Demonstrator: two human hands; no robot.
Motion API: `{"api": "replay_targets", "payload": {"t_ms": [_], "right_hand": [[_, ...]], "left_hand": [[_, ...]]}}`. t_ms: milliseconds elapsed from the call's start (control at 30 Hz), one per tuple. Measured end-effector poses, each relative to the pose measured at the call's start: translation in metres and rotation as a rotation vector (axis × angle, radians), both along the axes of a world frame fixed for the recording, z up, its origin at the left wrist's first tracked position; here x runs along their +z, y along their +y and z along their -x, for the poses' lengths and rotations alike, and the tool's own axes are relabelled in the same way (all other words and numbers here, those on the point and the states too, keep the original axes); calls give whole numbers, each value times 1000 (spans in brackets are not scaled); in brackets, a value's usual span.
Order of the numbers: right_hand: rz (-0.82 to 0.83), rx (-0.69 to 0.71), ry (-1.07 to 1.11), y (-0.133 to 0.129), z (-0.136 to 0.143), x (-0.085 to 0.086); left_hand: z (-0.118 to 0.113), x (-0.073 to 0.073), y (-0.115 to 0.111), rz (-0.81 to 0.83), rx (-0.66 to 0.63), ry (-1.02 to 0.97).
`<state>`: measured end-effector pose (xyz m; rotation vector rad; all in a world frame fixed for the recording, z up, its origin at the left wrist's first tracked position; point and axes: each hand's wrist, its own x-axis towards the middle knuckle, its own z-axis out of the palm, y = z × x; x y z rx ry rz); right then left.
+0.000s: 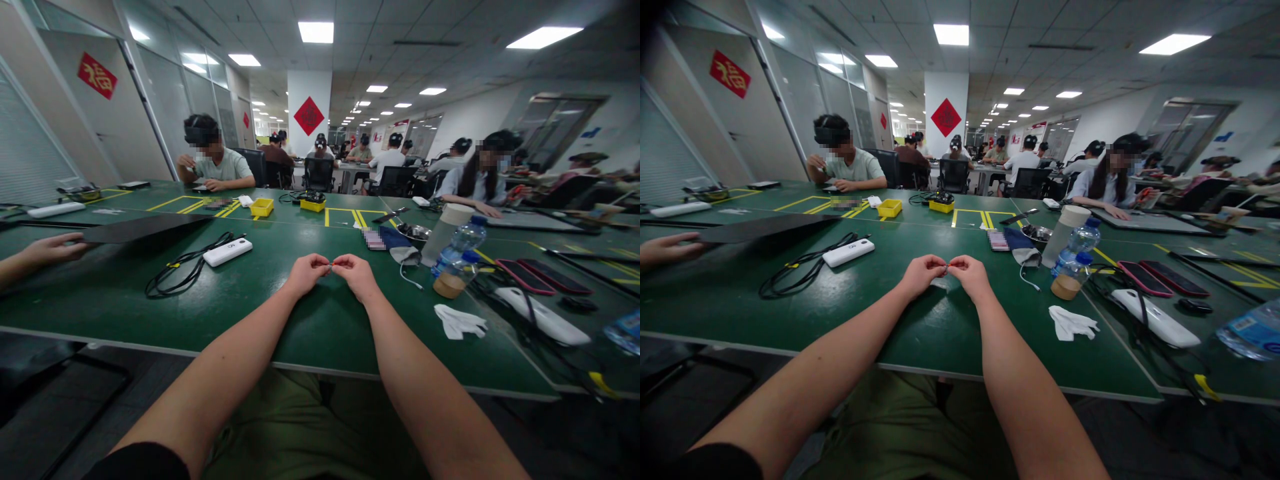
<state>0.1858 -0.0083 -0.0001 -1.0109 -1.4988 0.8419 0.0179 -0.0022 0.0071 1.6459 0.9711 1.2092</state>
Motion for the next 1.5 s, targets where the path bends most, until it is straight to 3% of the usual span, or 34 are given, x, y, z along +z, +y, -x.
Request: {"api": "replay_targets", "payload": {"t_ms": [433, 733, 967, 1133, 1267, 1500], "right_hand": [[22, -37, -60, -4, 0, 2], [98, 61, 26, -3, 2, 1], [20, 21, -235, -2, 4, 0], [-89, -12, -336, 0, 7, -3], [-179, 30, -423, 1, 8, -3], [-182, -4, -309, -2, 8, 3]], "left_hand": [[1, 3, -2, -2, 14, -25], [3, 4, -3, -9, 16, -4], [1, 1, -1, -19, -56, 2], [0, -2, 0, -5, -187, -27], [0, -3, 2, 1, -171, -24], [0, 2, -4, 265, -267, -315]]}}
